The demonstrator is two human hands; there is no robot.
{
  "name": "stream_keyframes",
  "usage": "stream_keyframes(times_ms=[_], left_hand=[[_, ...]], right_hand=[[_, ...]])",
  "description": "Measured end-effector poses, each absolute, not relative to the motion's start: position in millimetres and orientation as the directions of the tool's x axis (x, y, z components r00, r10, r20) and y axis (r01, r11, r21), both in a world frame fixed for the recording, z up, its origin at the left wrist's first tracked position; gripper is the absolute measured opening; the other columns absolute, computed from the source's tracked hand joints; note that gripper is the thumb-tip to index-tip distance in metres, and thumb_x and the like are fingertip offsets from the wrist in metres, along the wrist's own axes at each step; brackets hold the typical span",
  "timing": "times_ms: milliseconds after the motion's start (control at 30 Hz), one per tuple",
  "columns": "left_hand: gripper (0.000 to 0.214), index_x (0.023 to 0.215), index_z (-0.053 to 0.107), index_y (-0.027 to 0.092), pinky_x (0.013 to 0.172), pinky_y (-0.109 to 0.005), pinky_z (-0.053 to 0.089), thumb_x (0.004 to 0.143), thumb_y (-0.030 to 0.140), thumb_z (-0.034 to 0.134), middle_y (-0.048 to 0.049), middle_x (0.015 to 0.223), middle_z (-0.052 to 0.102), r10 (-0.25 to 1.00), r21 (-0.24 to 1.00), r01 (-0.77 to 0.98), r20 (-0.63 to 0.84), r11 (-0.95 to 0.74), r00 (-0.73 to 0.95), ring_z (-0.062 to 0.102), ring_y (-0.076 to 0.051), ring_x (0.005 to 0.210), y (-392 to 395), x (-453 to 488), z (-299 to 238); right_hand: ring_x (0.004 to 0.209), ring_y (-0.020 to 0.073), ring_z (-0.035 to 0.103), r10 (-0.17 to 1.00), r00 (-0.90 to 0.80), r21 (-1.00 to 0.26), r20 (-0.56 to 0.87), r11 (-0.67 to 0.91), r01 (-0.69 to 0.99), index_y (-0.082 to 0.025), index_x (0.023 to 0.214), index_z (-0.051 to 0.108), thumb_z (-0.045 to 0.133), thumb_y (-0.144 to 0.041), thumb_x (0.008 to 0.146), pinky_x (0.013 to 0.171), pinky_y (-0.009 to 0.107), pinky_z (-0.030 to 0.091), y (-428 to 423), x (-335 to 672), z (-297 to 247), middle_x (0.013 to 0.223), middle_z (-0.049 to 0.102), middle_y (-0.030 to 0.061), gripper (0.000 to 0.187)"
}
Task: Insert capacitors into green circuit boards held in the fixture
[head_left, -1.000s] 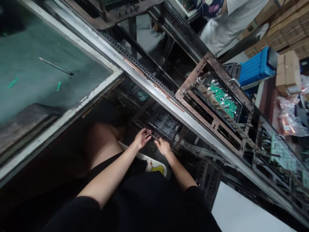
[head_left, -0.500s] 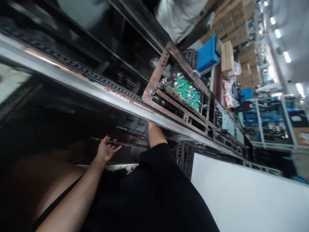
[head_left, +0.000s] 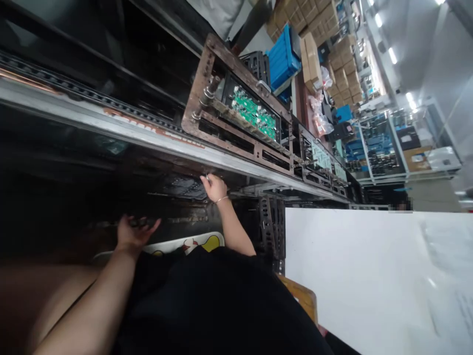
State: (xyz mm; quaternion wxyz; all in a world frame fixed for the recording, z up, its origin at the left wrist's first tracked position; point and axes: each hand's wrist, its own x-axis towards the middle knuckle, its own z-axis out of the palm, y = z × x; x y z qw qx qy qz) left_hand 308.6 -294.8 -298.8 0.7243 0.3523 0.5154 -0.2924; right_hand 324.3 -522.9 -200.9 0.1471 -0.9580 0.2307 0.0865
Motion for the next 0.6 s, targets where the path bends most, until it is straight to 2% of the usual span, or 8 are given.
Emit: stream_keyframes(times_ms=[133, 233, 300, 433, 533, 600], left_hand=[[0.025, 0.080, 0.034, 0.023, 0.107, -0.050, 0.042, 0.092, 0.043, 0.045, -0.0033, 0.104, 0.051, -0.093, 0.161, 0.773, -0.957, 0.613, 0.274, 0.042, -0.026, 0.129, -287.7, 299.0, -283.4], [0.025, 0.085, 0.036, 0.023, 0.110, -0.059, 0.034, 0.093, 0.047, 0.039, -0.0054, 0.118, 0.051, -0.124, 0.163, 0.769, -0.946, 0.618, 0.300, 0.038, -0.032, 0.135, -283.2, 288.7, -273.9], [0.027, 0.087, 0.037, 0.022, 0.109, -0.067, 0.029, 0.094, 0.049, 0.033, -0.0069, 0.119, 0.052, -0.137, 0.188, 0.775, -0.933, 0.603, 0.333, 0.039, -0.035, 0.133, -281.2, 282.3, -266.3], [0.029, 0.085, 0.043, 0.022, 0.104, -0.073, 0.028, 0.091, 0.050, 0.037, -0.0074, 0.107, 0.061, -0.192, 0.229, 0.783, -0.895, 0.578, 0.403, 0.053, -0.036, 0.119, -278.3, 271.5, -240.3], [0.028, 0.084, 0.046, 0.021, 0.092, -0.073, 0.039, 0.091, 0.047, 0.039, -0.0112, 0.099, 0.065, -0.243, 0.232, 0.757, -0.855, 0.612, 0.459, 0.064, -0.034, 0.097, -273.2, 257.4, -206.7], [0.025, 0.087, 0.048, 0.021, 0.084, -0.068, 0.046, 0.092, 0.044, 0.038, -0.0111, 0.096, 0.065, -0.284, 0.196, 0.738, -0.835, 0.646, 0.471, 0.066, -0.031, 0.085, -268.9, 243.5, -179.3]], right_hand=[[0.083, 0.0124, 0.058, -0.391, 0.919, -0.235, -0.055, -0.889, -0.392, -0.020, 0.074, 0.057, 0.047, -0.042, 0.098, 0.074, 0.019, 0.039, -501.0, 269.5, -187.3, 0.079, 0.063, 0.0004, 0.034], [0.080, 0.0134, 0.055, -0.401, 0.914, -0.278, 0.066, -0.887, -0.370, -0.021, 0.072, 0.055, 0.045, -0.042, 0.098, 0.074, 0.021, 0.038, -478.2, 238.1, -171.3, 0.075, 0.061, 0.0010, 0.035], [0.078, 0.0142, 0.054, -0.401, 0.907, -0.302, 0.129, -0.887, -0.349, -0.021, 0.071, 0.054, 0.042, -0.043, 0.099, 0.073, 0.023, 0.038, -463.9, 224.6, -155.0, 0.072, 0.059, 0.0015, 0.038], [0.074, 0.0157, 0.054, -0.361, 0.900, -0.321, 0.244, -0.906, -0.277, -0.022, 0.069, 0.053, 0.041, -0.044, 0.099, 0.072, 0.026, 0.038, -442.9, 213.8, -106.1, 0.068, 0.057, 0.0024, 0.040], [0.070, 0.0169, 0.054, -0.340, 0.867, -0.308, 0.365, -0.923, -0.232, -0.023, 0.065, 0.051, 0.042, -0.043, 0.099, 0.068, 0.029, 0.039, -430.0, 207.5, -56.2, 0.065, 0.055, 0.0027, 0.041], [0.065, 0.0184, 0.054, -0.306, 0.825, -0.292, 0.476, -0.939, -0.180, -0.025, 0.062, 0.050, 0.044, -0.042, 0.098, 0.063, 0.032, 0.040, -424.1, 197.2, -20.8, 0.061, 0.054, 0.0028, 0.040]])
